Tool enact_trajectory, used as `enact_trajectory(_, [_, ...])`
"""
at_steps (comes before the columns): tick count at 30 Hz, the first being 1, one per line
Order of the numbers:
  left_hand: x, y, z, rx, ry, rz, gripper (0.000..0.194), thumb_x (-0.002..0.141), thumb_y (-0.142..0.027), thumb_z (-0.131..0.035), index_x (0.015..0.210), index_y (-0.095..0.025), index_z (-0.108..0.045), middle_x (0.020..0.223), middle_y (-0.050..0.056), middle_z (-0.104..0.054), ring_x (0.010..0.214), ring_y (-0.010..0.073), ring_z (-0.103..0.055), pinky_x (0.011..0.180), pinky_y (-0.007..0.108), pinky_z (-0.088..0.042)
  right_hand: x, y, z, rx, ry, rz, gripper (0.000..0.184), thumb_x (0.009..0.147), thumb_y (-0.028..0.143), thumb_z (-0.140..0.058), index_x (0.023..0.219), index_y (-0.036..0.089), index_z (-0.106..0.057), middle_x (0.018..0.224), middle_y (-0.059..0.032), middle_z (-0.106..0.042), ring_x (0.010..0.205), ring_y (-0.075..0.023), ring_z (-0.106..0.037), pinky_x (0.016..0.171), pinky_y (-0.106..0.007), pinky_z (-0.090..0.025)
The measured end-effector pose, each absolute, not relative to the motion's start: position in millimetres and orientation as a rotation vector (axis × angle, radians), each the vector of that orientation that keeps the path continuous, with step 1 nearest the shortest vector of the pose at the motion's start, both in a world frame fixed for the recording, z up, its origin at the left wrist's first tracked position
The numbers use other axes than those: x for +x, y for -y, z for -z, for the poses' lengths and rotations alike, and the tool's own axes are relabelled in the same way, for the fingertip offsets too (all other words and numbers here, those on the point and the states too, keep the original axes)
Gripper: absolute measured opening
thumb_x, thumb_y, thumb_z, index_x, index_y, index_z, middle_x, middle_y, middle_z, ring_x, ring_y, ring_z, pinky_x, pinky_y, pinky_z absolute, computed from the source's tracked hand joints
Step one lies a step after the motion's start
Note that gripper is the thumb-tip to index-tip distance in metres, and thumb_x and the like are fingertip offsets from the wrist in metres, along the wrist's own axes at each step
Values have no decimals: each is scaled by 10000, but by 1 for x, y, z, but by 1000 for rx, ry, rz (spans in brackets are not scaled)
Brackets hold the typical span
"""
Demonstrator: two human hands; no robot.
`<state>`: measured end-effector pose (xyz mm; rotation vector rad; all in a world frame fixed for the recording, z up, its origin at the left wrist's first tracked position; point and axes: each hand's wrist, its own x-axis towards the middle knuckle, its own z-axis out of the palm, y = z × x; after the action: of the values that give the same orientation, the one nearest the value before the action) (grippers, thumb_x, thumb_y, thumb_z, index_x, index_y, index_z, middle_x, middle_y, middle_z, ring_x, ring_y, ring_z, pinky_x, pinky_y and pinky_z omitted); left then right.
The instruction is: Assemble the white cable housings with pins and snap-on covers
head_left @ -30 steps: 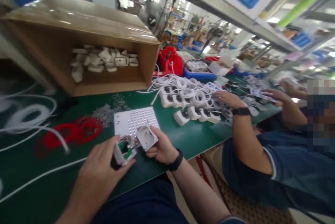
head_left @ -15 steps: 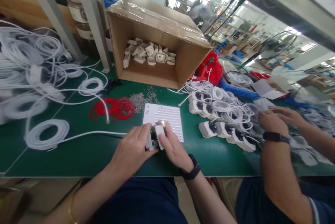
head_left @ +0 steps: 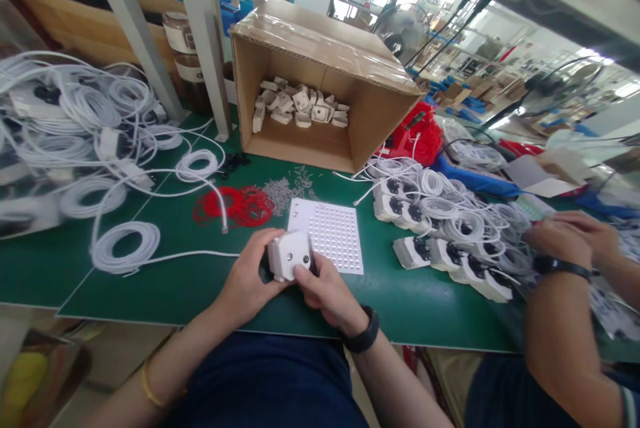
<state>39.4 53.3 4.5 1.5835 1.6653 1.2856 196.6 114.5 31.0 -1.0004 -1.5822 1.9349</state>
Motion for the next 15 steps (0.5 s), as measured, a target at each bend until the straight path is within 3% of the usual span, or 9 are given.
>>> enact_trajectory(2, [32,-54,-5,1467,-1515,-1324,766,680,-391,-723,1307,-229,-315,1273,107,-464,1180,265,-473,1010,402,-372,193,-112,-29,-1018,1366,-2077,475,686,507,-689,973,157,-546,639,38,-495,408,-38,-288,370,-183,-255])
enact_trajectory(4, [23,-57,-12,1393,-1363,-1308,807,719,-516,-645,1361,-202,-270,1253,120,-488,1156,271,-489,999,398,-369,189,-109,-28,-1001,1293,-2031,468,638,439,-753,962,153,-573,679,23,-533,438,-38,-325,385,-177,-261])
enact_trajectory(7, [12,-66,-24,1339,-1340,-1218,529,840,-533,-459,1217,-164,-497,1085,101,-592,1006,244,-557,904,365,-417,185,-107,-29,-986,1336,-1948,442,643,379,-763,989,151,-611,811,-29,-607,556,-78,-458,435,-179,-332])
enact_trajectory(9, [11,-71,-30,1299,-1398,-1159,392,858,-478,-461,1032,-156,-601,926,64,-631,857,206,-576,788,320,-447,184,-107,-30,-1002,1349,-1939,420,652,372,-757,986,157,-622,822,-34,-617,568,-88,-474,422,-179,-330])
enact_trajectory(15, [25,-74,-20,1126,-1455,-1246,336,857,-448,-466,830,-138,-595,677,2,-587,620,137,-520,578,243,-419,183,-104,-28,-1022,1279,-1973,350,659,371,-747,906,150,-633,761,-17,-595,466,-56,-376,354,-178,-238])
